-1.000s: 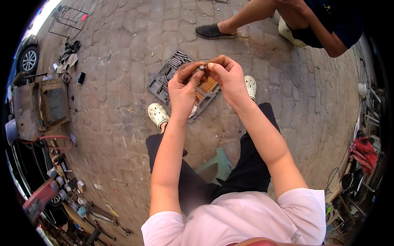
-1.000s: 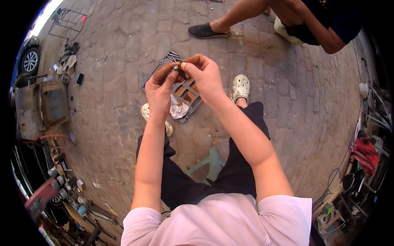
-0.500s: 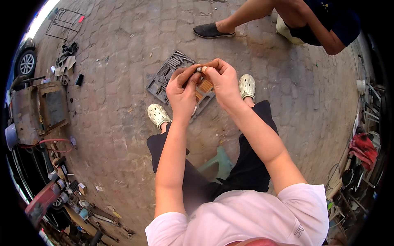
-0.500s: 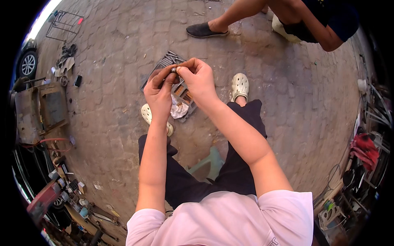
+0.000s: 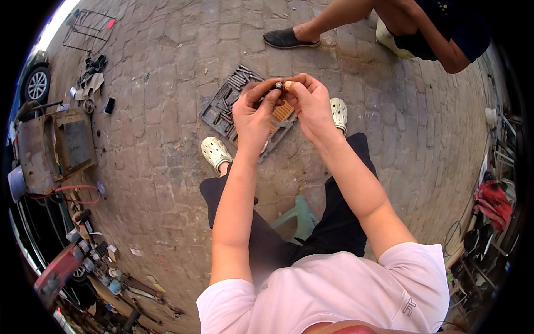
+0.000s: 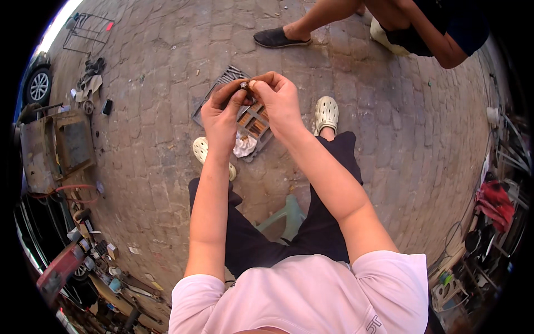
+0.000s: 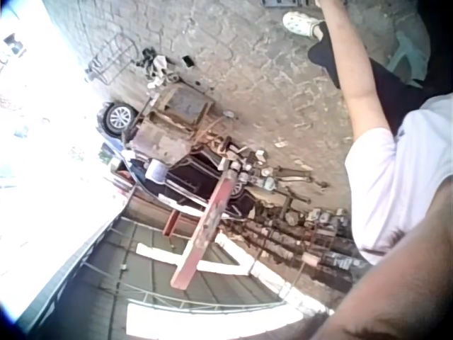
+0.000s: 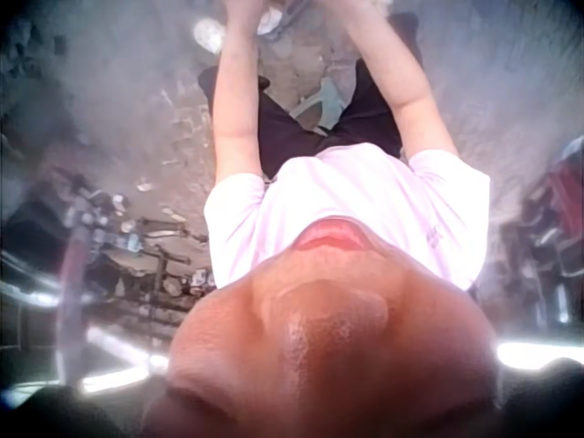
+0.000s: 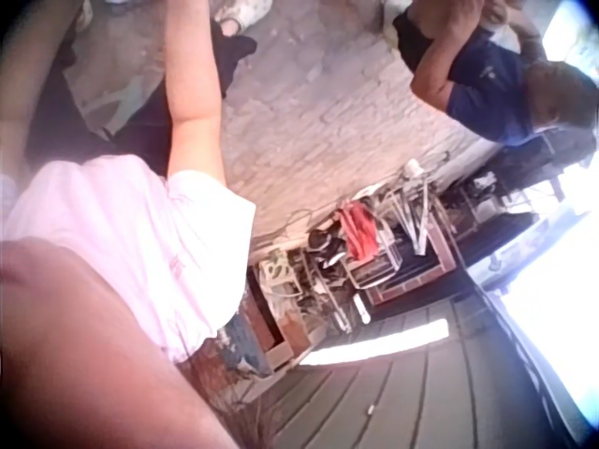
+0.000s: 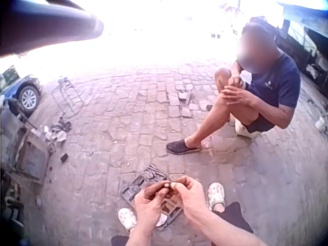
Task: The person sits on a low stool and uses a pair of pliers to manipulate a small metal component held in their hands. They repeatedly squeeze and adjust the part, then place it into a compartment of a plastic tray on the ground.
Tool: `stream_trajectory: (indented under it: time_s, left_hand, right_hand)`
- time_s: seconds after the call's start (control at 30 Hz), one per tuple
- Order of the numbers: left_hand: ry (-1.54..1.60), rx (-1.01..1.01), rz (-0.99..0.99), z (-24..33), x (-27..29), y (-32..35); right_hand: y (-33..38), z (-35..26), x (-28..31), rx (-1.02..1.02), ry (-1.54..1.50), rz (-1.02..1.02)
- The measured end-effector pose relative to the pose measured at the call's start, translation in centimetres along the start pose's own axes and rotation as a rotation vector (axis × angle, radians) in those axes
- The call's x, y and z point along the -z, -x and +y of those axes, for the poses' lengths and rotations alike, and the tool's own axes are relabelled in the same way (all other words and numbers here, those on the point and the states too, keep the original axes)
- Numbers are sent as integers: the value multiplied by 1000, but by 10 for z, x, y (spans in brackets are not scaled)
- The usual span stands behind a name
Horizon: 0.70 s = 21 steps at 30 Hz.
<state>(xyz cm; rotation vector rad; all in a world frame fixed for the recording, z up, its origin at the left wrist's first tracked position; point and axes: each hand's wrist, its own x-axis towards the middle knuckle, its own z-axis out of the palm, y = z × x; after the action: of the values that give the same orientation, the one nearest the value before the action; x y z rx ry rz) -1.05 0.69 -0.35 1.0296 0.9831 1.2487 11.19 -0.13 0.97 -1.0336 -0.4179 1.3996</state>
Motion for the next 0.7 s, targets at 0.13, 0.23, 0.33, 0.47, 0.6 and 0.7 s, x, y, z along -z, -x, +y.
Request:
stream_trajectory:
  time_s: [0.13,0.23,0.33,0.47,0.6,0.7]
  left_hand:
    - [10,-9,8,2,-2,1]
    - [-119,-89,-32,-1,1,1]
    - [-193,-116,-78,2,5,1]
    - [-185,-80,-100,4,9,1]
    - [-9,8,21,14,6,0]
    - [-6,-59,-1,19,6,-1]
  right_hand:
    - [4,-2,-1,29,103,-12]
    - [4,1,3,57,164,-14]
    - [1,2,8,10,154,-38]
    - [-1,-2,8,-85,38,-73]
    - [-6,-7,10,-197,-264,-210]
    - [-7,-7,11,-205,-416,-358]
